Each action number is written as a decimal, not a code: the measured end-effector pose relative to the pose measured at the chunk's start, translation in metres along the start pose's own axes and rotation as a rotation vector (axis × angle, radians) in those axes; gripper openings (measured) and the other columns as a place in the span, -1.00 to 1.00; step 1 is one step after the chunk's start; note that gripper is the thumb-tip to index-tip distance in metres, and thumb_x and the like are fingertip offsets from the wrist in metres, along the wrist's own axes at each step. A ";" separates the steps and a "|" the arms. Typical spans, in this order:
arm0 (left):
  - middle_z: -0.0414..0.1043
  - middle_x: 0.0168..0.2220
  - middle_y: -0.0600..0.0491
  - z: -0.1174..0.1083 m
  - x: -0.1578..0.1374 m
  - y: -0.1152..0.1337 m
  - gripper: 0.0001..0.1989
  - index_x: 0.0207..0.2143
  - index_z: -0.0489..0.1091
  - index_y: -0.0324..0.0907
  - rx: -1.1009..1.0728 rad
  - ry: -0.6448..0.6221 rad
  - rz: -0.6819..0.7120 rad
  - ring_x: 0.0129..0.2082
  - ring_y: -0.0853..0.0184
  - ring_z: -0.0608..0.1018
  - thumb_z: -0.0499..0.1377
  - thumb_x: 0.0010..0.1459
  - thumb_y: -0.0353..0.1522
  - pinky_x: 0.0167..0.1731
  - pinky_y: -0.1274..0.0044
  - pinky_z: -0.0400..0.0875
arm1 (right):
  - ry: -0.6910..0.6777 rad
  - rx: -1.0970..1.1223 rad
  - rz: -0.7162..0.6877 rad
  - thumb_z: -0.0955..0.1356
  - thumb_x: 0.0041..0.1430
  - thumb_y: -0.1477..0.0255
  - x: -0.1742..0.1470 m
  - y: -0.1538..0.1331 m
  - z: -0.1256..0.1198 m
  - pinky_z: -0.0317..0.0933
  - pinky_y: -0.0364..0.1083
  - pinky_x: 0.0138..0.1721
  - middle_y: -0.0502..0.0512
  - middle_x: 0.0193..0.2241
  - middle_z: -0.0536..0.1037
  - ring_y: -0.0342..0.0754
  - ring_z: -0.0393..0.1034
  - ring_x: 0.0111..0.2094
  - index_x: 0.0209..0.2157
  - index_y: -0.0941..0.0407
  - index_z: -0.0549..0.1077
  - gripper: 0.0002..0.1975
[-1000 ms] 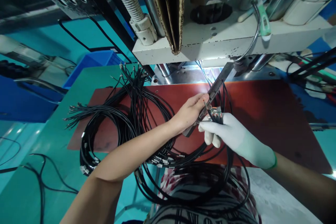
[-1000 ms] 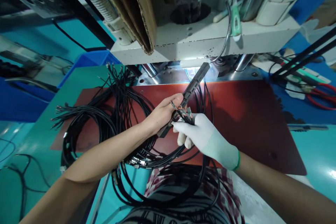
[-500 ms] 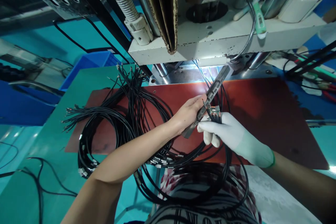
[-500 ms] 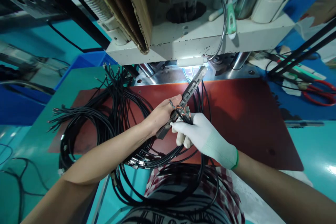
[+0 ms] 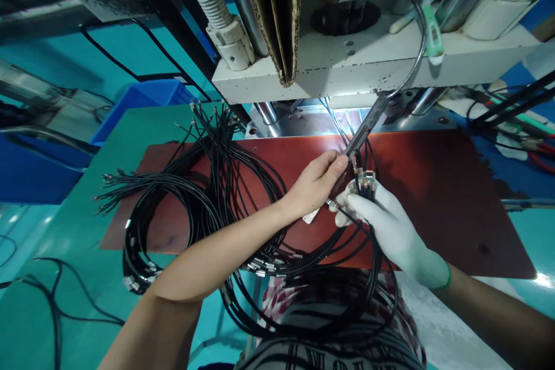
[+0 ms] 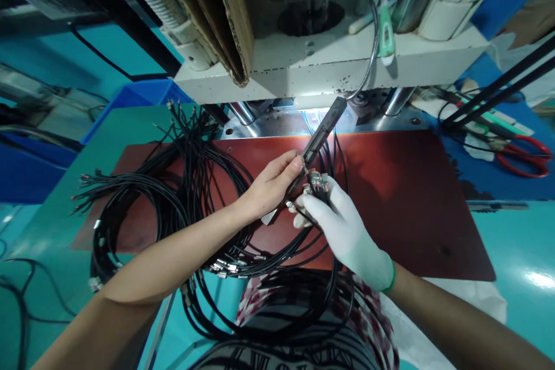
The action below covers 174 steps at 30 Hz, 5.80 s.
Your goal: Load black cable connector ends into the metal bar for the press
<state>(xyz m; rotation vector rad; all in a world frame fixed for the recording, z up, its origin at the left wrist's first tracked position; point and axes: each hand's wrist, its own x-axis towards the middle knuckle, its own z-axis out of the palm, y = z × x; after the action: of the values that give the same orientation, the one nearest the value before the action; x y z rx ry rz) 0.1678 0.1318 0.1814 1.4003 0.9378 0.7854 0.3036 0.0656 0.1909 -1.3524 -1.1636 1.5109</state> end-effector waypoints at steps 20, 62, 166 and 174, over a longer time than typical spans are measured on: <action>0.14 -0.54 0.17 -0.007 -0.004 -0.002 -0.65 -0.47 0.18 -0.19 -0.122 -0.068 -0.041 -0.54 0.47 0.21 0.03 0.28 -0.14 -0.49 0.59 0.14 | -0.079 -0.212 -0.053 0.32 0.19 0.36 0.009 -0.002 -0.003 0.09 -0.18 -0.40 -0.08 -0.57 0.29 -0.21 0.16 -0.48 -0.53 0.14 0.32 -0.76; 0.23 -0.55 0.17 -0.015 0.000 -0.013 -0.56 -0.42 0.19 -0.19 -0.247 -0.163 -0.016 -0.60 0.51 0.32 0.08 0.20 0.01 -0.58 0.63 0.23 | 0.011 -0.220 -0.066 0.32 0.23 0.23 0.018 -0.005 -0.018 0.11 -0.19 -0.47 -0.07 -0.60 0.39 -0.23 0.20 -0.55 -0.39 0.13 0.47 -0.73; 0.18 -0.50 0.18 -0.018 -0.005 -0.019 -0.63 -0.37 0.20 -0.20 -0.049 -0.386 -0.164 -0.55 0.50 0.32 -0.01 0.29 -0.07 -0.56 0.63 0.19 | 0.013 -0.309 -0.115 0.42 0.07 0.28 0.020 -0.002 -0.045 0.20 -0.18 -0.38 -0.01 -0.53 0.45 -0.16 0.31 -0.44 -0.53 0.17 0.45 -0.75; 0.02 -0.48 0.19 -0.020 -0.005 -0.013 -0.70 -0.42 0.11 -0.19 0.369 -0.310 0.174 -0.47 0.49 0.15 -0.04 0.34 -0.21 -0.46 0.58 0.10 | 0.057 -0.338 -0.121 0.41 0.09 0.31 0.021 -0.001 -0.039 0.24 -0.17 -0.34 0.01 -0.49 0.51 -0.13 0.34 -0.41 -0.48 0.17 0.49 -0.79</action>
<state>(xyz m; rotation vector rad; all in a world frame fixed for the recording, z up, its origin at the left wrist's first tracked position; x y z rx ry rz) 0.1471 0.1358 0.1699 1.8852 0.7469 0.5136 0.3395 0.0906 0.1859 -1.5027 -1.4844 1.2194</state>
